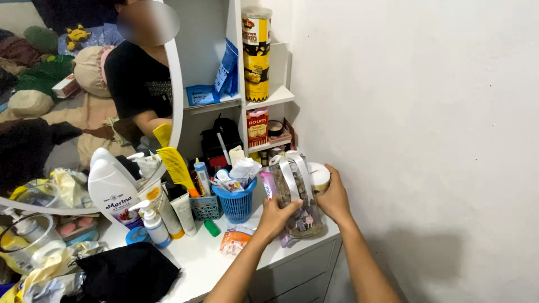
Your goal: The person clears and reorganizes a cluttered nightstand surface and its attached shelves. They remove items, wipe the shelves with a black cloth, and place items back in an orderly arrangement.
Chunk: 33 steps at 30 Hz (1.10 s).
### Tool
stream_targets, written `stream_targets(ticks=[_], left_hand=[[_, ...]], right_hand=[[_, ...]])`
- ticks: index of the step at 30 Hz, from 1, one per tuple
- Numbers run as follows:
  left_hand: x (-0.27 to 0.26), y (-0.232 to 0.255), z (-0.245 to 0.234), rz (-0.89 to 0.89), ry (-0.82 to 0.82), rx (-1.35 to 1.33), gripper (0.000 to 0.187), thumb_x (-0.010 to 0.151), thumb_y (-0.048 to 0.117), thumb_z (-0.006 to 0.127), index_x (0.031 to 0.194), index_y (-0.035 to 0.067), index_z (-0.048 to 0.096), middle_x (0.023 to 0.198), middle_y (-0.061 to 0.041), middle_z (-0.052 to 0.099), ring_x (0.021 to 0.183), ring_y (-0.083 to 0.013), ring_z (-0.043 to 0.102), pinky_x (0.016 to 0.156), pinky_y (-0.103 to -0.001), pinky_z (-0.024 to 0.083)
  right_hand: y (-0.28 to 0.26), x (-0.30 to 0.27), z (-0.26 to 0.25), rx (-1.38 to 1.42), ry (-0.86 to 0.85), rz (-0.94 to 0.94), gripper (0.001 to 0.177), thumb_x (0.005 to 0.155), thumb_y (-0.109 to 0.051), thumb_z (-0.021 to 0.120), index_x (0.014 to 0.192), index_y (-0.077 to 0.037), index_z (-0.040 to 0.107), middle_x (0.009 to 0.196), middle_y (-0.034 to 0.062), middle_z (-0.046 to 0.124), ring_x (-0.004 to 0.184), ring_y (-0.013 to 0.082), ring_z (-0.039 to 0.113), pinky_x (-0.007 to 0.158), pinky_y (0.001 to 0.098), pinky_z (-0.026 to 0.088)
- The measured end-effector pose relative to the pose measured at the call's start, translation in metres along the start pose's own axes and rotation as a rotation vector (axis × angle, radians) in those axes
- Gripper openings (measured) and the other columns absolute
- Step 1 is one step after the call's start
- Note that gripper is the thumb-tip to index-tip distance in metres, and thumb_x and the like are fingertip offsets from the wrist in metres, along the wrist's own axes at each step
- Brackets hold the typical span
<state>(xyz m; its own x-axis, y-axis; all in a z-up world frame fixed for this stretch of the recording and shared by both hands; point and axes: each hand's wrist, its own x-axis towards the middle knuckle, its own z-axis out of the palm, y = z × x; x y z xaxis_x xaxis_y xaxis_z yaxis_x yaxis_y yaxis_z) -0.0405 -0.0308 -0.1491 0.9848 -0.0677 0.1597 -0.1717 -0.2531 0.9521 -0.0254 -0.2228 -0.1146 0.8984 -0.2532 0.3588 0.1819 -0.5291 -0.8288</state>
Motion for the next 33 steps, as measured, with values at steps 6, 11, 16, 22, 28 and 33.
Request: stream_targets(ticks=[6,11,16,22,28,33], left_hand=[[0.026,-0.03,-0.015,-0.223,-0.118,-0.081,0.081,0.077,0.067,0.065,0.116,-0.004,0.07,0.114,-0.022,0.073,0.104,-0.0297,0.069,0.091,-0.037,0.053],[0.045,-0.05,-0.017,-0.455,-0.1,0.052,0.095,0.08,0.075,0.059,0.12,-0.01,0.07,0.122,-0.027,0.07,0.114,-0.0341,0.067,0.097,-0.039,0.051],[0.052,-0.061,-0.011,-0.269,0.037,0.224,0.112,0.084,0.07,0.062,0.142,-0.021,0.033,0.14,-0.04,0.052,0.136,-0.044,0.052,0.115,-0.038,0.04],[0.027,0.037,-0.028,0.001,-0.089,0.399,0.085,0.092,0.053,0.065,0.137,-0.016,0.047,0.123,-0.039,0.059,0.121,-0.0448,0.058,0.105,-0.042,0.044],[0.082,0.14,-0.074,0.525,0.339,0.079,0.033,0.094,0.02,0.065,0.122,0.002,0.069,0.104,-0.018,0.078,0.096,-0.0266,0.079,0.084,-0.036,0.059],[0.162,0.116,-0.097,0.651,0.446,-0.029,0.049,0.096,0.014,0.066,0.142,-0.002,0.055,0.13,-0.021,0.069,0.115,-0.0269,0.072,0.092,-0.035,0.058]], right_hand=[[0.007,0.012,-0.012,0.017,-0.186,-0.022,0.117,0.055,-0.004,0.09,0.154,-0.008,0.028,0.143,0.0205,0.055,0.131,0.0327,0.056,0.107,0.0391,0.047],[-0.02,0.021,-0.026,0.026,-0.357,0.132,0.115,0.061,0.0,0.078,0.161,-0.011,0.021,0.143,0.022,0.056,0.126,0.035,0.064,0.107,0.0395,0.05],[-0.067,0.051,-0.025,-0.366,-0.153,-0.321,0.079,0.075,-0.023,0.081,0.146,-0.008,0.049,0.14,0.0237,0.058,0.13,0.0377,0.057,0.11,0.0428,0.046],[-0.162,0.169,0.067,0.239,-0.058,-0.5,0.085,0.08,-0.026,0.077,0.153,-0.001,0.04,0.147,0.0247,0.056,0.129,0.0354,0.062,0.108,0.0392,0.051],[-0.149,0.284,0.147,0.208,0.084,-0.516,0.116,0.074,-0.03,0.097,0.154,0.006,0.021,0.142,0.034,0.05,0.13,0.0414,0.054,0.108,0.0445,0.044],[-0.173,0.241,0.124,0.199,0.094,-0.419,0.112,0.067,-0.028,0.091,0.154,-0.001,0.025,0.126,0.0235,0.067,0.115,0.0328,0.068,0.1,0.0407,0.053]])
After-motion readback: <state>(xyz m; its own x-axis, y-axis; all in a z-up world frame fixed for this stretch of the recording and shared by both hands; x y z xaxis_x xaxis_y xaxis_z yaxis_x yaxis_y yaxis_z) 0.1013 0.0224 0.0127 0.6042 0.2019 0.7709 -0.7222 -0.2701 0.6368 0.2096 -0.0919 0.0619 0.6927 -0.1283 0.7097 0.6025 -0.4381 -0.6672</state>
